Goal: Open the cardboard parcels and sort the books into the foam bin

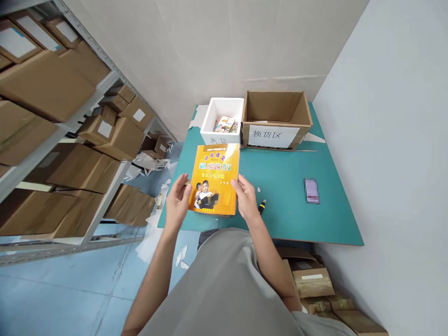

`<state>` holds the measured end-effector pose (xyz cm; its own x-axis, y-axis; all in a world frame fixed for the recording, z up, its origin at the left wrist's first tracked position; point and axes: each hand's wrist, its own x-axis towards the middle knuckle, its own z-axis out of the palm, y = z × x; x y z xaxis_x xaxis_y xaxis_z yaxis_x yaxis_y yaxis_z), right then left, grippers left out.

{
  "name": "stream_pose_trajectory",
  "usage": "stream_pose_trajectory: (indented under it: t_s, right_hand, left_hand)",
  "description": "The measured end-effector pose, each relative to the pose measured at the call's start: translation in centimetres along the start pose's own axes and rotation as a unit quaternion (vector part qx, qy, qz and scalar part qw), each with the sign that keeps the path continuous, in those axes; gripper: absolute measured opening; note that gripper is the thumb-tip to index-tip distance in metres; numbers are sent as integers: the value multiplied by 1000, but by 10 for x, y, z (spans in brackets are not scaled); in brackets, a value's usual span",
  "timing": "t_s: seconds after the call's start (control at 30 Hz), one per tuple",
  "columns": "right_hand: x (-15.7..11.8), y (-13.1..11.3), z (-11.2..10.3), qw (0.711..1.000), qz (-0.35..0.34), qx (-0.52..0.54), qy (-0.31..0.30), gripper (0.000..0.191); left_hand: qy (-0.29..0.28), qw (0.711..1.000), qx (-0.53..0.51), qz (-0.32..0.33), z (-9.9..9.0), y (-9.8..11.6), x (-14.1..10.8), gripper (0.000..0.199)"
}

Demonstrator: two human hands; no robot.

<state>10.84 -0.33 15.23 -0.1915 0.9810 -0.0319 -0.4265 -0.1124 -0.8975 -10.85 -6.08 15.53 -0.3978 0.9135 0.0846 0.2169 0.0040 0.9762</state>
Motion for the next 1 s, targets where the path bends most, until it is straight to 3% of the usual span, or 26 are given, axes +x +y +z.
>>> stream_pose_trajectory:
  t_s: [0.1, 0.17, 0.33, 0.47, 0.6, 0.7, 0.8, 0.9, 1.0]
  right_hand:
    - [2, 4, -11, 999, 32, 23, -9, 56]
    - [3, 8, -16, 999, 36, 23, -16, 55]
    - [8, 12, -22, 999, 16, -18, -24, 49]
    - [8, 3, -27, 993, -46, -104, -36, 43]
    - [7, -3, -35, 969, -128, -184, -103, 30]
    - [8, -2, -39, 947, -186, -226, -133, 20]
    - [7, -1, -40, 939, -206, -239, -134, 23]
    - [4, -2, -39, 951, -183, -226, -107, 19]
    - [-1, -5, -34, 973, -113, -199, -41, 48]
  left_hand:
    - [-68, 978, -125, -154, -16, -6, 20, 70]
    - [-87, 968, -164, -169, -18, -5, 23, 68]
    - [-51, 986, -139, -76, -12, -3, 21, 54]
    - [-10, 996, -79, 31, -18, -1, 24, 42]
    - [-9, 986, -40, 159, -27, 6, 27, 23]
    - [-10, 978, -14, 207, -29, 9, 27, 10]
    - [-3, 978, 5, 209, -28, 8, 25, 14]
    - [-14, 985, -24, 170, -26, 7, 21, 22]
    - [-27, 993, -60, 99, -26, 6, 17, 34]
